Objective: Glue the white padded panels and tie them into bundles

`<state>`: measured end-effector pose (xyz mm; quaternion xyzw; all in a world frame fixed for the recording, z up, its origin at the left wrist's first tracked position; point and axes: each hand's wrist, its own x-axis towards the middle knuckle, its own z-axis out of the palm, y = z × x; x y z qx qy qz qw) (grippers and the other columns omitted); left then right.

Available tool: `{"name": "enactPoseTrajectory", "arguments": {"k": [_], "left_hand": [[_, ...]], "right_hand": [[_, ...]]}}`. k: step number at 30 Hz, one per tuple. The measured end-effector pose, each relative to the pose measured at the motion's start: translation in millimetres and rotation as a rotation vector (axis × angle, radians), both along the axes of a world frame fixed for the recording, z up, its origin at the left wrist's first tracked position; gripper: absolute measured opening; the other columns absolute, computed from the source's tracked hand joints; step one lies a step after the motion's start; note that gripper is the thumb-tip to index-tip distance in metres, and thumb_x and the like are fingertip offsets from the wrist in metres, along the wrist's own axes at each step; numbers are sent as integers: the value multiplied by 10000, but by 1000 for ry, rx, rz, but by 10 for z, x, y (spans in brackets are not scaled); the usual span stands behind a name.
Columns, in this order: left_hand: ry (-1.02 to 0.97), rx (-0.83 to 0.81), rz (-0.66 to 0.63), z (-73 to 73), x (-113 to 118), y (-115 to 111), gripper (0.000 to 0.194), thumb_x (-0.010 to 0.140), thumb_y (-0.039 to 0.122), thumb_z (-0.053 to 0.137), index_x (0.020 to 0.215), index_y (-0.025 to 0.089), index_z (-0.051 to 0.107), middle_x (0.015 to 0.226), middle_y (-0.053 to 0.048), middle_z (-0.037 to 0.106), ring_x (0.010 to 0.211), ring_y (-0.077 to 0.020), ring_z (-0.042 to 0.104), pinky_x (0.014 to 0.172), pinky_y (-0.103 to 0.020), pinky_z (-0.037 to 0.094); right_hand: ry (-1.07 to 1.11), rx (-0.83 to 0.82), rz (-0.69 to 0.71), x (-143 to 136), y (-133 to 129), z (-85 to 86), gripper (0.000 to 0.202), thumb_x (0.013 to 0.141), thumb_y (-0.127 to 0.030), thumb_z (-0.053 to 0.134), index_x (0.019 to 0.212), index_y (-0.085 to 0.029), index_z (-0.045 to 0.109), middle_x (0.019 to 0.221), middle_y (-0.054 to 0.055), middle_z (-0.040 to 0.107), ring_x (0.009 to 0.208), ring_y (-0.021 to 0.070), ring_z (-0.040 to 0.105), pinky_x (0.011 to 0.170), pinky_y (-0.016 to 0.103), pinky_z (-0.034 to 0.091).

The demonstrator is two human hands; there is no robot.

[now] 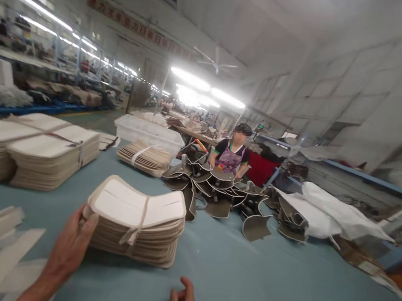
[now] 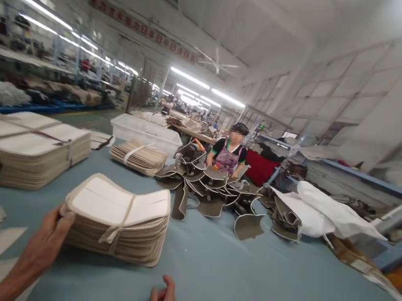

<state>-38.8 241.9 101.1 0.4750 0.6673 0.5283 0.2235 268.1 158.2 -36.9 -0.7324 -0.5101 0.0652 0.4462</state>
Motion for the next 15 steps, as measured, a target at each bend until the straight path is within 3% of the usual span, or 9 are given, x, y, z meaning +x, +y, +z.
{"name": "enactPoseTrajectory", "arguments": {"k": [4,8,12,15], "left_hand": [[-69,43,59,-165,231,-514,849,802,752,464,1361,115,510,1381,-234,613,1263,-398,616,1097,-553,478],[-119,-71,-98,-339,418,-817,705,723,727,598,1157,171,619,1152,-174,738,1079,-370,712,988,-512,551],[-165,-76,-165,-200,567,-705,735,591,713,730,1089,180,642,1136,-155,743,1040,-363,713,943,-473,559],[-204,-143,-190,-34,640,-476,748,603,772,692,1037,163,665,1131,-171,748,950,-338,730,772,-431,596]], "right_hand": [[79,19,241,-430,-136,183,287,919,-459,571,1108,-276,687,661,-31,691,646,222,719,610,285,479],[121,-12,390,-682,-281,338,197,931,-363,564,1036,-266,700,692,-21,725,658,206,723,603,260,445],[-34,7,419,-728,-354,257,242,945,-282,492,845,-242,708,681,7,731,627,194,710,587,263,384],[-56,21,389,-725,-351,203,276,947,-257,482,775,-237,697,633,4,710,581,172,684,563,263,336]]}}
